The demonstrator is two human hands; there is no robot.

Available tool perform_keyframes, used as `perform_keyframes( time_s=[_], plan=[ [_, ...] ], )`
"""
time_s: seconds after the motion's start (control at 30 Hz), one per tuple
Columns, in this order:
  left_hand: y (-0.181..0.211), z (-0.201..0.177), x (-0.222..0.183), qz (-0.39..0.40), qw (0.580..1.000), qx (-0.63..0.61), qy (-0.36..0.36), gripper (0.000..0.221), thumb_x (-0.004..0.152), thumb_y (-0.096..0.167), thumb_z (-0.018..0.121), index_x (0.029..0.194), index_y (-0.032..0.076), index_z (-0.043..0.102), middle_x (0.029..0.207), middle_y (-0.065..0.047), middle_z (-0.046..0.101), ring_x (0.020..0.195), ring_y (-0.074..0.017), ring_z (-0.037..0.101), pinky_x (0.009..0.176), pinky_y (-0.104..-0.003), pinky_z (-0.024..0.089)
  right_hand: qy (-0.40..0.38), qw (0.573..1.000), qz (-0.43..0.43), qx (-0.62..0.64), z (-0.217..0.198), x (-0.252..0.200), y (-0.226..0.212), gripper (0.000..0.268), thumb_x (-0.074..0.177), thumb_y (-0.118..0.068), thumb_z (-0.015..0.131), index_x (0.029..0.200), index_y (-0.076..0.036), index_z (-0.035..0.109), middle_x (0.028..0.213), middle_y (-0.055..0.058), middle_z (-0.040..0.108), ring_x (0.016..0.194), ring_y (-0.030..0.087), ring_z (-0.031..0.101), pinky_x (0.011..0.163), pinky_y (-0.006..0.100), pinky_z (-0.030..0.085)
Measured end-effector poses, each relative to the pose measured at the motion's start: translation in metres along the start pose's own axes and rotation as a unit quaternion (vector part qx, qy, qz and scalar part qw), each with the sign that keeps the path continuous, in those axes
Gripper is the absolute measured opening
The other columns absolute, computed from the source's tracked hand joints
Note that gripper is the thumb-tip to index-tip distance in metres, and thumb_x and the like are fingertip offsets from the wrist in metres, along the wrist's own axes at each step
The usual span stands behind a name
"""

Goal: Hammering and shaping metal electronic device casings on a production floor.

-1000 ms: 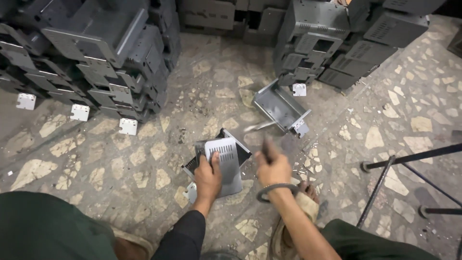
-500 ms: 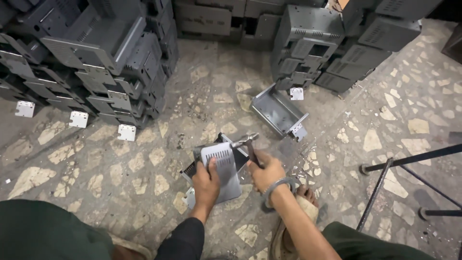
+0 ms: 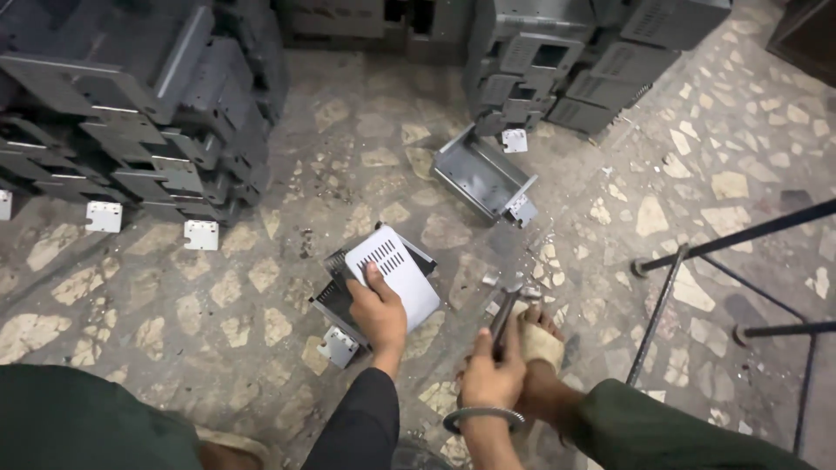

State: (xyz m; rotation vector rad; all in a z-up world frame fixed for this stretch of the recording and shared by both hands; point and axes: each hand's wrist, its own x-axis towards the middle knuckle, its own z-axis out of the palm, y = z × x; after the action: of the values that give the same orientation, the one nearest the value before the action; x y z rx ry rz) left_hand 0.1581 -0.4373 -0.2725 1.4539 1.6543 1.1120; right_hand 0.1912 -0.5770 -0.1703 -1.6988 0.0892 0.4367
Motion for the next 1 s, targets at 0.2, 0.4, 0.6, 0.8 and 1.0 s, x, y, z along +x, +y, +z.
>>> perform_keyframes(
  time_s=[0.2, 0.4, 0.6, 0.8, 1.0],
  plan=[
    [0.004, -0.003, 0.000, 0.033, 0.999, -0.019, 0.010, 0.045, 0.106, 0.041, 0.052, 0.095, -0.003, 0.051, 0.076, -0.029, 0.068, 0.074, -0.0493, 0.068, 0.059, -0.056, 0.049, 0.048, 0.993, 0.044, -0.100, -0.011, 0.008, 0.049, 0.055, 0.093, -0.017, 0.065, 0.146, -0.024, 0.054, 0.056, 0.005, 0.056, 0.041, 0.014, 0.048, 0.038, 0.034, 0.042],
    [0.006, -0.002, 0.004, 0.044, 0.999, -0.005, 0.014, 0.045, 0.106, 0.041, 0.052, 0.096, -0.002, 0.052, 0.081, -0.031, 0.068, 0.078, -0.0504, 0.067, 0.063, -0.058, 0.049, -0.156, 0.975, 0.156, -0.031, -0.032, 0.050, 0.069, 0.043, 0.096, -0.019, 0.070, 0.137, -0.007, 0.065, 0.067, 0.001, 0.058, 0.047, 0.014, 0.051, 0.038, 0.032, 0.039],
    [-0.005, 0.003, 0.004, 0.040, 0.999, 0.007, 0.033, 0.045, 0.107, 0.041, 0.053, 0.096, -0.002, 0.054, 0.082, -0.030, 0.069, 0.079, -0.0500, 0.068, 0.066, -0.058, 0.050, 0.003, 0.998, 0.064, 0.022, -0.032, 0.066, 0.060, 0.060, 0.094, -0.021, 0.062, 0.151, -0.030, 0.047, 0.064, 0.003, 0.051, 0.045, 0.014, 0.047, 0.037, 0.033, 0.039],
    [0.000, -0.005, 0.006, 0.051, 0.999, -0.009, 0.017, 0.042, 0.106, 0.039, 0.054, 0.097, -0.002, 0.054, 0.082, -0.030, 0.070, 0.079, -0.0490, 0.069, 0.066, -0.058, 0.050, -0.226, 0.958, 0.155, -0.090, -0.041, 0.066, 0.064, 0.052, 0.094, -0.016, 0.068, 0.146, -0.021, 0.060, 0.069, 0.001, 0.057, 0.048, 0.012, 0.051, 0.039, 0.032, 0.042],
    [-0.001, -0.002, 0.007, 0.051, 0.999, 0.008, 0.012, 0.042, 0.107, 0.038, 0.053, 0.098, -0.002, 0.054, 0.083, -0.030, 0.069, 0.080, -0.0499, 0.067, 0.065, -0.057, 0.050, 0.003, 0.994, 0.109, 0.012, -0.033, 0.064, 0.064, 0.044, 0.098, -0.017, 0.064, 0.142, -0.012, 0.059, 0.065, 0.006, 0.052, 0.045, 0.017, 0.047, 0.038, 0.033, 0.037]
  ],
)
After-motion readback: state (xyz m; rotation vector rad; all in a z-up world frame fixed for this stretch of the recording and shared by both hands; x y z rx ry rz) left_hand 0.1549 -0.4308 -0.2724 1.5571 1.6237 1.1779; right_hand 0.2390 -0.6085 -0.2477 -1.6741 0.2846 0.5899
